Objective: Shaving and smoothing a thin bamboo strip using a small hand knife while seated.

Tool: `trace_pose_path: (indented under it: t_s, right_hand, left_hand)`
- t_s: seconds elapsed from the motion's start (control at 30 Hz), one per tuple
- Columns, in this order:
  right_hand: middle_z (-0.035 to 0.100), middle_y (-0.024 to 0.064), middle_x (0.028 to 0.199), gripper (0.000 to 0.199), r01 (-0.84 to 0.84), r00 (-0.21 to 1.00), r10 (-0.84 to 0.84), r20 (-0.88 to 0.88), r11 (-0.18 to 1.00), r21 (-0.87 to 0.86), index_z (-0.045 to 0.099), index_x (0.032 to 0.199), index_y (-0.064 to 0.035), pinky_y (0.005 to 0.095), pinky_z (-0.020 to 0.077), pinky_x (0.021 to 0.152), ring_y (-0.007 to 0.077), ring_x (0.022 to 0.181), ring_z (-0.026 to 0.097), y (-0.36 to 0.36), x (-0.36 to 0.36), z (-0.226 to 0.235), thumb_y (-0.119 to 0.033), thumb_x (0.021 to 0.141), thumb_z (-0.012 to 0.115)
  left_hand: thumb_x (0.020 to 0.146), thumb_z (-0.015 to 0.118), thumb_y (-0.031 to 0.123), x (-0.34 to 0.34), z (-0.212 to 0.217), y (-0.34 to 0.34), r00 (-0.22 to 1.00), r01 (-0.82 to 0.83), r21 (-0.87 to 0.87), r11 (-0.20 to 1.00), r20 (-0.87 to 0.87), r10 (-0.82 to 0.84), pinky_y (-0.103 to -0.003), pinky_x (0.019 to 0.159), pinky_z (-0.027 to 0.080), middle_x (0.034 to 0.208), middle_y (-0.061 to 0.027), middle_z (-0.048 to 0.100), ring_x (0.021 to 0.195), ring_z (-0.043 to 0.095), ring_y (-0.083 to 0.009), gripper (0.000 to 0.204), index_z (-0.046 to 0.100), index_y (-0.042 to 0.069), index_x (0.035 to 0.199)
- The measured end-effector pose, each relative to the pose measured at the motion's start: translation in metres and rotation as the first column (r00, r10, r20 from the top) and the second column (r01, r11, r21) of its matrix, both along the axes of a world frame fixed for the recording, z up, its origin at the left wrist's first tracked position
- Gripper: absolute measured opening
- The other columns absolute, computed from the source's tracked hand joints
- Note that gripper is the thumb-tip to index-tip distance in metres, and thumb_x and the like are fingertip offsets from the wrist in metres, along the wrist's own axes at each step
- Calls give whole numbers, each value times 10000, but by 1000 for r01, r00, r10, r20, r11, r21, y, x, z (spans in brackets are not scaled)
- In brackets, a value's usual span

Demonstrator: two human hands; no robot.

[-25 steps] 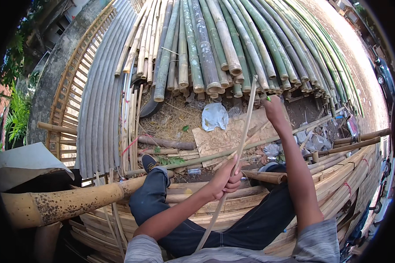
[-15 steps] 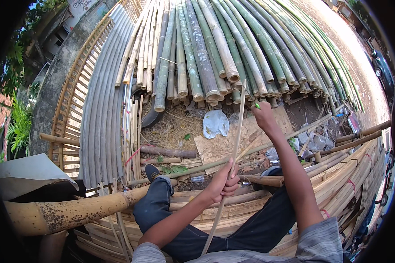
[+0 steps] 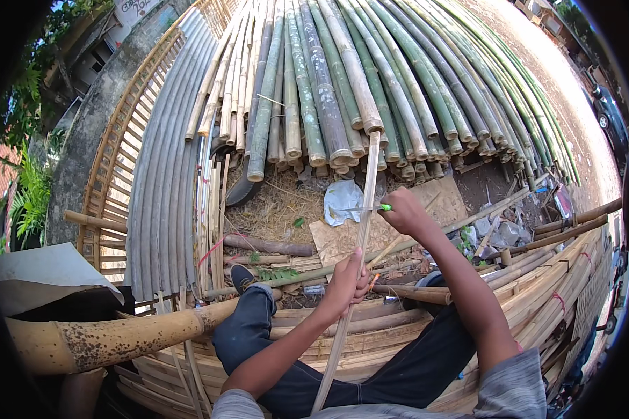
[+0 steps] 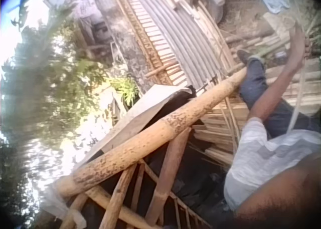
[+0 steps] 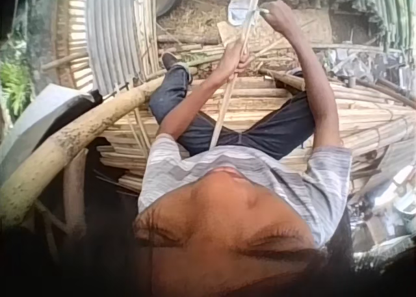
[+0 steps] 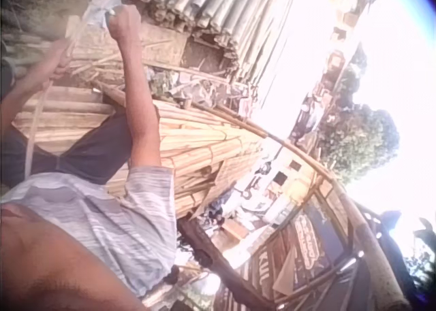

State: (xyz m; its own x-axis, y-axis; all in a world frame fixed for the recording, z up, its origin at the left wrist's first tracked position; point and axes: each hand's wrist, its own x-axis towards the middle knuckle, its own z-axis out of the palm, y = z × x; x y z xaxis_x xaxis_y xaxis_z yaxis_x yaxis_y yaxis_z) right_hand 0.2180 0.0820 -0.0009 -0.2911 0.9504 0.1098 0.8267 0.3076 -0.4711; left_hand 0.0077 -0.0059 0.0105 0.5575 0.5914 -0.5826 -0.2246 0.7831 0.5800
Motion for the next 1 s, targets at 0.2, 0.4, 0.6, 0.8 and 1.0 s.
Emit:
trace_pose_path:
  t_s: [0.2, 0.4, 0.6, 0.8, 1.0]
  right_hand:
    - [556, 224, 646, 235, 232, 944, -290, 159, 923, 308, 595, 631, -2, 513, 424, 597, 411, 616, 551, 23, 70, -25, -176, 773, 527]
    - [547, 239, 649, 263, 113, 992, -114, 49, 993, 14, 583, 639, 19, 504, 418, 623, 432, 656, 537, 11, 47, -4, -194, 783, 527]
    - [589, 245, 683, 276, -168, 980, 140, -144, 964, -205, 623, 653, 2, 479, 474, 637, 418, 676, 588, -14, -21, 9, -234, 779, 557]
    - [579, 196, 596, 221, 17, 997, -19, 73, 999, 31, 609, 586, -57, 479, 471, 573, 388, 605, 592, -16, -26, 7, -227, 720, 565]
    - [578, 200, 588, 211, 62, 995, -69, 78, 994, 90, 614, 584, -51, 476, 471, 554, 384, 589, 597, -15, -32, -6, -218, 706, 573]
  left_hand:
    - [988, 327, 478, 20, 17, -33, 996, 84, -7, 996, -25, -84, -212, 311, 131, 505, 46, 234, 365, 181, -45, 436, 367, 98, 778]
    - [987, 323, 484, 8, 4, -17, 981, 145, -133, 981, 151, -124, -204, 313, 124, 504, 51, 211, 370, 167, -39, 431, 373, 112, 774]
    - [986, 337, 475, -7, 2, 14, 992, -8, -88, 996, 122, 19, -202, 311, 119, 498, 58, 207, 363, 153, -37, 405, 395, 138, 770]
    - [990, 343, 456, -3, 12, 12, 998, -56, 40, 998, -10, 57, -213, 306, 127, 508, 42, 223, 356, 168, -47, 393, 380, 115, 797]
    - [994, 344, 437, -3, 12, 11, 991, -66, 99, 993, -111, 77, -212, 307, 141, 520, 38, 238, 361, 191, -52, 384, 373, 105, 802]
